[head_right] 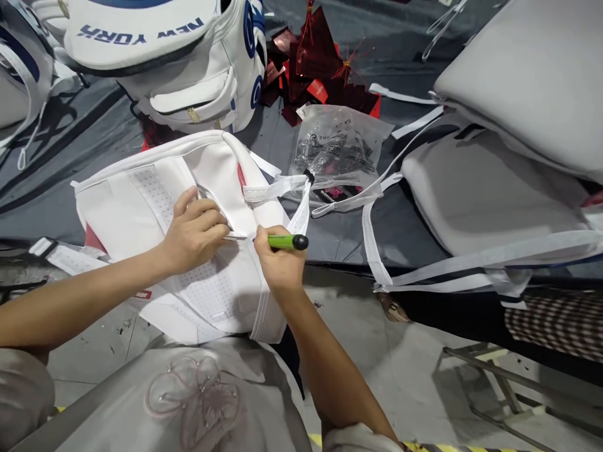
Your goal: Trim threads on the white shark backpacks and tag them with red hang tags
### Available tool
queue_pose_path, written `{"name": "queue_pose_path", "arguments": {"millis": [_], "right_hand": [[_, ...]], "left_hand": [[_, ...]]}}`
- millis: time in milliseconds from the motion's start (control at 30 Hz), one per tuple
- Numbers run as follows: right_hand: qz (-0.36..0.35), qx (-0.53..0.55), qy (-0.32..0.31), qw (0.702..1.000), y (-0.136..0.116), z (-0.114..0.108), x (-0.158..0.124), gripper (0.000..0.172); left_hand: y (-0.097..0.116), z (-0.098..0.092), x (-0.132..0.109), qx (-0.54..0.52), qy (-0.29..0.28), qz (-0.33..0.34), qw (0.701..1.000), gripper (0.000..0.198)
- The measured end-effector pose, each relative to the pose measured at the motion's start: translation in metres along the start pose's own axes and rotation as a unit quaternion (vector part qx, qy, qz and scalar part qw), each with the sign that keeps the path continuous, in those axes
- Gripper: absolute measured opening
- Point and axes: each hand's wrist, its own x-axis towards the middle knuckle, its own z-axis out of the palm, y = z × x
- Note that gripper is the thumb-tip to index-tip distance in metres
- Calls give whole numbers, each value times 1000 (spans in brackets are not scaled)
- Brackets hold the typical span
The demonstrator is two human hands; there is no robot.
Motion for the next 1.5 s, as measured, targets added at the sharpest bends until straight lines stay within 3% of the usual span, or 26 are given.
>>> {"name": "queue_pose_path", "arguments": {"millis": [67,167,233,333,433,533,633,700,767,833,900,967,1000,1067,1133,1300,1400,1500], "right_hand": [[11,4,-16,1000,0,-1,0,32],[11,-34,-35,999,5,-8,-3,30],[4,-48,-18,999,11,-15,-8,30],[-62,3,-36,997,11,-22,-18,26],[-236,18,-17,971,-10,-25,-32,37],[-396,-18,59,916,-48,-35,-45,43],[-499,-47,53,864,-72,-50,-46,43],[-534,-73,15,842,-68,-55,-39,41],[-544,-110,-29,831,-49,-53,-29,38],[-537,-139,-56,830,-27,-47,-21,36],[-524,-157,-52,835,-12,-41,-18,36],[-526,-174,-35,832,-7,-38,-23,36],[-532,-179,-32,827,-7,-38,-28,35],[-534,-178,-38,826,-11,-39,-38,35],[-521,-166,-60,835,-12,-40,-47,38],[-466,-163,-127,860,2,-45,-45,39],[-427,-143,-152,880,8,-46,-35,35],[-336,-126,-187,914,9,-44,-28,40]], "left_hand": [[-7,-9,12,28,-36,40,998,14],[-28,-25,40,43,-193,114,974,16],[-43,-34,57,54,-274,126,952,22],[-47,-51,70,50,-283,86,954,25],[-18,-89,69,23,-235,43,971,22],[31,-145,60,6,-201,6,980,21],[64,-180,48,-25,-178,-49,983,23],[67,-174,35,-56,-175,-109,977,28],[57,-148,23,-114,-203,-169,958,29],[41,-118,15,-154,-217,-185,946,21],[27,-97,16,-124,-174,-147,966,21],[18,-87,24,-47,-128,-95,986,36],[14,-84,31,-18,-138,-73,988,53],[7,-75,45,7,-209,-51,977,90],[0,-61,57,14,-265,-46,963,108],[-8,-25,56,31,-269,-30,962,119],[-4,-17,47,76,-257,-5,963,132],[3,-12,45,102,-278,4,955,130]]}}
